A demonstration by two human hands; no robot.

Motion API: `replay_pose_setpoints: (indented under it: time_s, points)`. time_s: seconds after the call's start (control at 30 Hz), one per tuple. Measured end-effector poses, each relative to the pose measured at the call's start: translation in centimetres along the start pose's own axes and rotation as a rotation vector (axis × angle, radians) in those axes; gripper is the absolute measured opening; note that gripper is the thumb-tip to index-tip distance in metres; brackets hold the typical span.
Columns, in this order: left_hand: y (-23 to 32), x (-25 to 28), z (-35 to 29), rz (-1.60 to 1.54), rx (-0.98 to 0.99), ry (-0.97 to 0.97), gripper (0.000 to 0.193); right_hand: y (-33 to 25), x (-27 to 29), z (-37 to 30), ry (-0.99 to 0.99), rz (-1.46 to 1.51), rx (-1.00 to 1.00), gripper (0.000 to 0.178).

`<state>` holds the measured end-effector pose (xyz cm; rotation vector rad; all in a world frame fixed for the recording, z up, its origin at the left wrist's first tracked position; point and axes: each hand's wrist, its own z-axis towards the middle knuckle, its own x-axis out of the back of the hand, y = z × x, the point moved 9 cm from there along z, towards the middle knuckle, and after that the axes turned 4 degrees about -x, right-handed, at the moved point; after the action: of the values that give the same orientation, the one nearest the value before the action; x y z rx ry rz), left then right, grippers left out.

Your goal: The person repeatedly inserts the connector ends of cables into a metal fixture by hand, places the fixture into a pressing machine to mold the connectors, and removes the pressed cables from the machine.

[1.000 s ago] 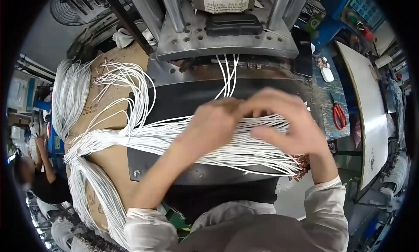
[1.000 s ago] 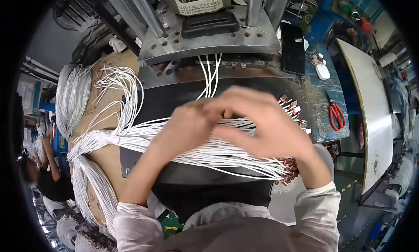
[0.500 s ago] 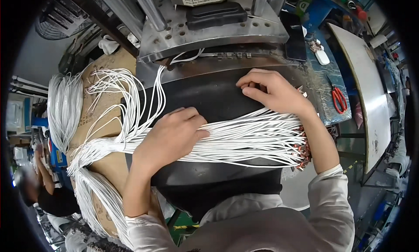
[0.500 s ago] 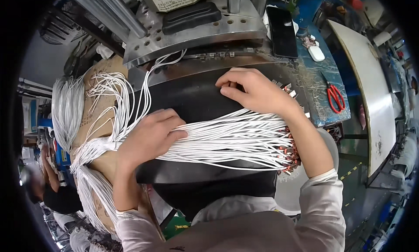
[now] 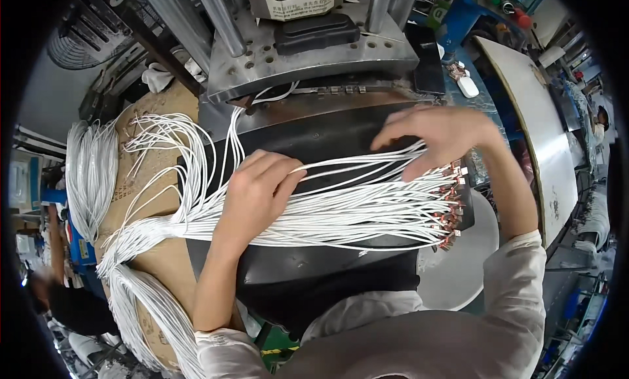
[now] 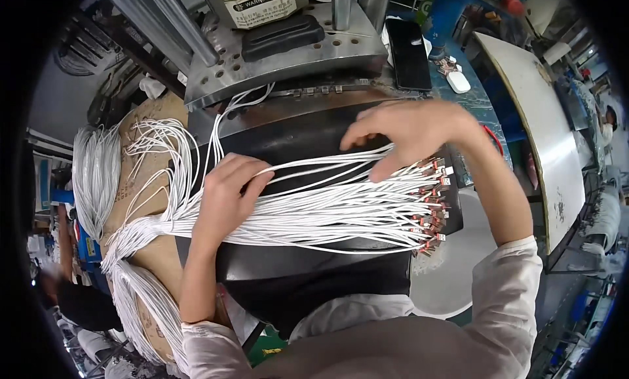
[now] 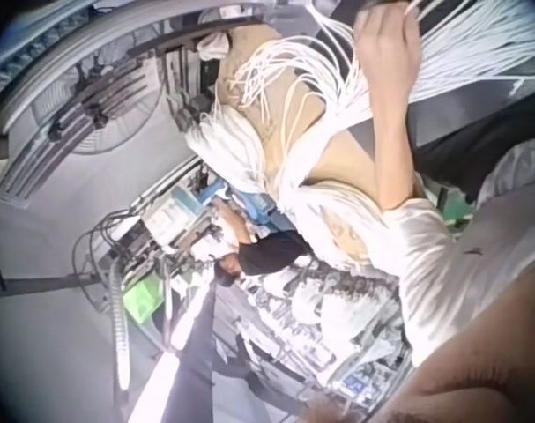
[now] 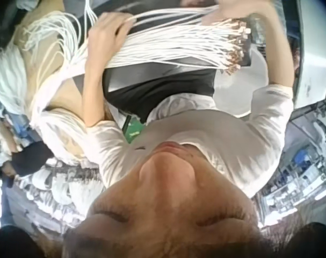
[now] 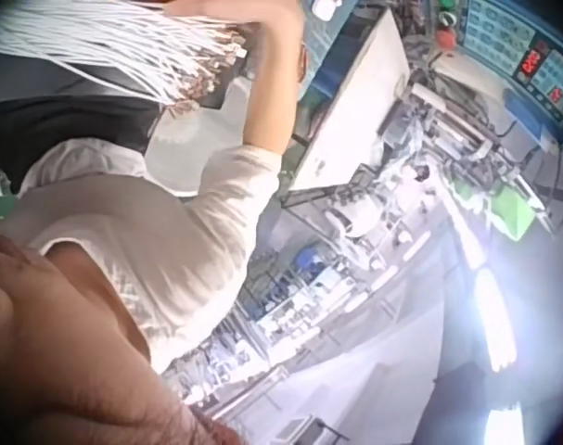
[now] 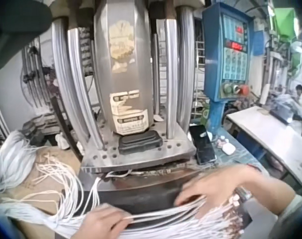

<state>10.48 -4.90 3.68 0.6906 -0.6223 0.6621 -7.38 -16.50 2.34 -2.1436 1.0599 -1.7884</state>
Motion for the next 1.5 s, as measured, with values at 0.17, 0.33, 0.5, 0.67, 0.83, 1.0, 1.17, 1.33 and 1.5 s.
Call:
replay_pose_setpoints:
  time_s: [0.17,0.33,0.5,0.67,0.83,1.0,1.17,1.33,1.5]
  points:
    - [-3.5,3.2,-1.5,-0.351,0.405,0.256,0.013,-0.4,-1.2,1.2,0.084,0.25,-0.001,0.032]
    - [-6.3,-0.8,-2.1,-1.061,0.897,-0.058,0.017,4.7,-0.1,-4.0,0.09,0.386,-0.277,0.025]
    - [2.9,-9.3,3.2,-1.274,0.71,-0.739,0.025,7.7,3.6,-8.6,0.199,0.807,-0.189,0.042]
    - [6.6,-17.6,6.0,-1.474,0.821,-0.42,0.025,6.1,2.9,-2.3,0.224,0.935,0.054,0.066]
    - [1.6,-13.4,3.5,-1.315,0.896,-0.356,0.029,3.2,1.6,2.5,0.25,0.403,-0.007,0.068]
    - [0.7,-9.8,0.1,-1.314,0.895,-0.285,0.03,2.4,1.7,4.3,0.665,-0.604,-0.157,0.058]
    - [-0.1,-10.3,-0.4,-1.4,0.909,-0.234,0.031,3.0,-1.2,4.6,0.592,-0.422,-0.379,0.048]
    - [-1.0,-10.4,-0.8,-1.291,0.982,-0.243,0.03,2.3,-1.1,2.5,0.488,-0.014,-0.416,0.035]
    - [-1.2,-11.0,-0.4,-1.253,1.036,-0.19,0.031,4.1,-2.7,2.3,0.418,0.859,-0.334,0.031]
